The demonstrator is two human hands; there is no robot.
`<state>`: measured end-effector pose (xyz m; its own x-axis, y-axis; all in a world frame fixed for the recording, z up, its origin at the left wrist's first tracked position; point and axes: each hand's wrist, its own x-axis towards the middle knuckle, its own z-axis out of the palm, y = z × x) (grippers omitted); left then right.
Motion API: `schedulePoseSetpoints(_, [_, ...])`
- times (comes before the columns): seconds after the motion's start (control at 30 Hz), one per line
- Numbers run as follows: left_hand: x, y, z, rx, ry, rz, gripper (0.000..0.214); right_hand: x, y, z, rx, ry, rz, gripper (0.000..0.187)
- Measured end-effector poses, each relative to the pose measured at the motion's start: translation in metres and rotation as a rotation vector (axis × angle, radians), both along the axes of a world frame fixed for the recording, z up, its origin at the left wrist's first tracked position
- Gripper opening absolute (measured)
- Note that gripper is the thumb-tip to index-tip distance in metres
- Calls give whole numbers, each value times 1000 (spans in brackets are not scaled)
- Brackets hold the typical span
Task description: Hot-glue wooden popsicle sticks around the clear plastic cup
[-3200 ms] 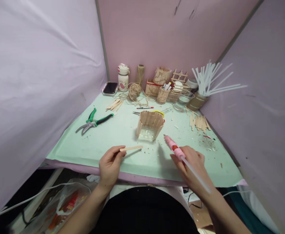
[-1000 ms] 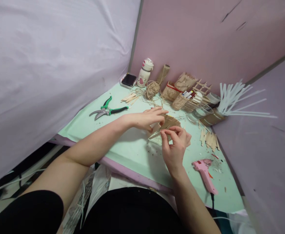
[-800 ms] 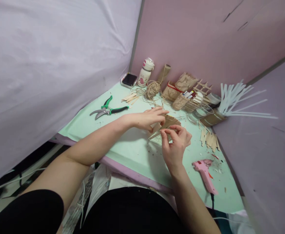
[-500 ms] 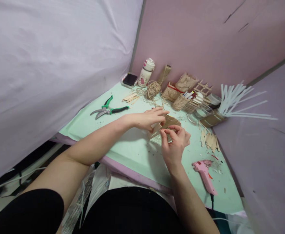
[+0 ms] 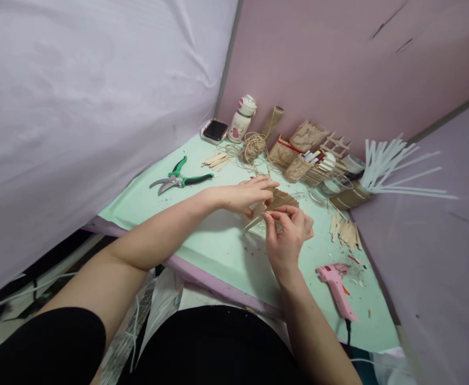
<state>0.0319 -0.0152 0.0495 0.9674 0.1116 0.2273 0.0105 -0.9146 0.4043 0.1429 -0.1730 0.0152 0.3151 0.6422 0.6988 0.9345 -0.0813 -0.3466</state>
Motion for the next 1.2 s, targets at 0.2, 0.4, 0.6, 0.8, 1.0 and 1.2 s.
schedulePoseSetpoints(0.2, [0, 1, 0, -28, 6, -9, 38, 2, 2, -5, 32, -6, -1, 30])
schedulePoseSetpoints(0.4, [-1, 0, 1, -36, 17, -5, 39, 1, 1, -3, 45, -8, 25, 26])
schedulePoseSetpoints(0.6, [-1, 0, 0, -48, 7, -11, 38, 0, 1, 0, 47, 45, 28, 25])
schedulePoseSetpoints(0.8, [0, 1, -1, -40, -18, -23, 38, 0, 2, 2, 66, 53, 23, 27])
schedulePoseSetpoints(1.0, [0, 2, -3, -21, -26, -21, 36, 2, 3, 5, 36, 92, 32, 29])
schedulePoseSetpoints(1.2, [0, 1, -3, 0, -25, -24, 36, 3, 3, 7, 1, 145, 8, 31])
